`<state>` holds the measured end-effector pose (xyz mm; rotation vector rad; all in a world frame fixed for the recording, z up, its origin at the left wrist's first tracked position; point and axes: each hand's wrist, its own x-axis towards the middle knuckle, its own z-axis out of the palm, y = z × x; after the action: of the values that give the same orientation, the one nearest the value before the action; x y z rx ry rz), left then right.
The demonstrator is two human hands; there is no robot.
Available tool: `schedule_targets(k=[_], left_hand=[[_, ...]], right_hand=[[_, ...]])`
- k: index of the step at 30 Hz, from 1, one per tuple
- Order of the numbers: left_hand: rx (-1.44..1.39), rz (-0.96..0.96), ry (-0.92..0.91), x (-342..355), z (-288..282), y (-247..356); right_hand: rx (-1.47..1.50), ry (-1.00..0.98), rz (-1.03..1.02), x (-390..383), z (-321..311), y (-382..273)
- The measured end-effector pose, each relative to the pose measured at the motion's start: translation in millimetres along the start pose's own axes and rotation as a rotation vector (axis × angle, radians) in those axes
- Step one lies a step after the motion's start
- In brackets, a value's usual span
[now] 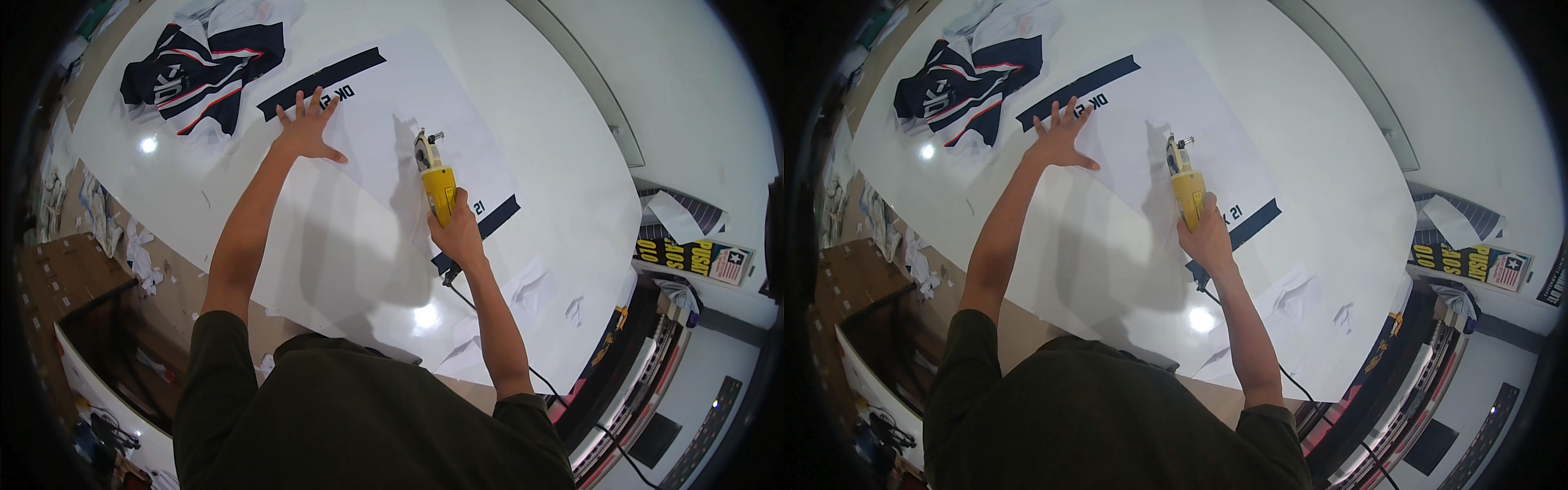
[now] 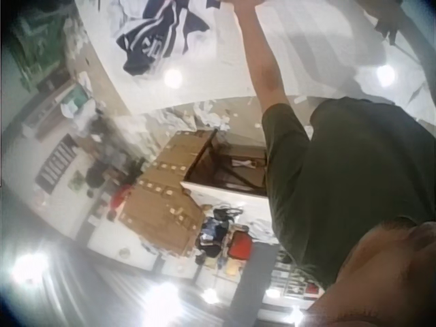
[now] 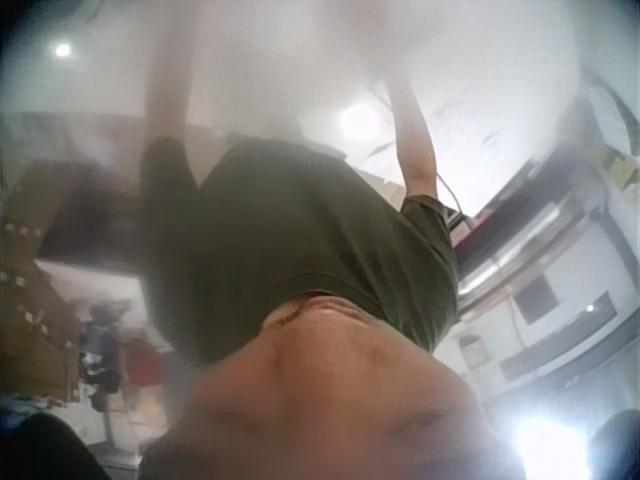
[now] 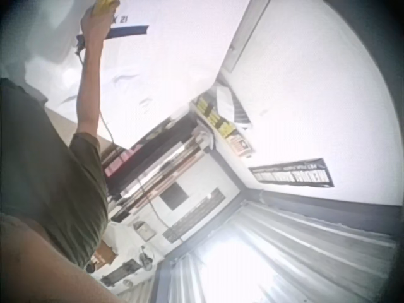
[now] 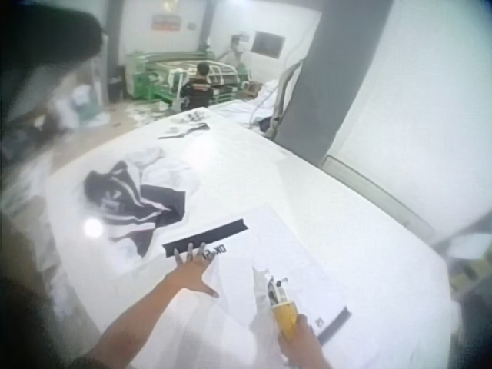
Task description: The person unpacks a garment, unfolds it on a white table, and uses a yellow electric cutting tool to cut out printed designs from the fabric. The person handles the fabric and the cutting tool throughout the process.
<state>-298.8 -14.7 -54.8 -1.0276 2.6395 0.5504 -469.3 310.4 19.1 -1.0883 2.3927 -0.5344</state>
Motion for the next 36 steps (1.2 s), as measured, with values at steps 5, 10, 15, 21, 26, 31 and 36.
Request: schedule_targets(k=[5, 10, 15, 21, 26, 31, 36], left_hand=[[0.004, -0.009, -0.001, 0, 0, 1], [0.004, -0.007, 0.007, 1, 2, 0], [-0.002, -0.006, 0.002, 0, 1, 1], [-0.023, 0.005, 0.024, -1, 2, 0], [-0.035, 0.009, 0.039, -2, 3, 0], [-0.044, 0.004, 0.036, -3, 1, 1], [-0.048, 0.005, 0.029, -4, -1, 1]], right_hand=[[-0.017, -0.011, -0.013, 15, -4, -4], [-0.023, -0.03, -0.039, 29, -7, -6], [-0.022, -0.022, -0.075, 42, -8, -8], [-0.036, -0.031, -0.085, 57, -8, -11], [-0.032, -0.039, -0.093, 71, -9, -19], [-0.023, -0.053, -0.08, 83, -9, -27], [-0.032, -0.034, -0.082, 89, -7, -32]])
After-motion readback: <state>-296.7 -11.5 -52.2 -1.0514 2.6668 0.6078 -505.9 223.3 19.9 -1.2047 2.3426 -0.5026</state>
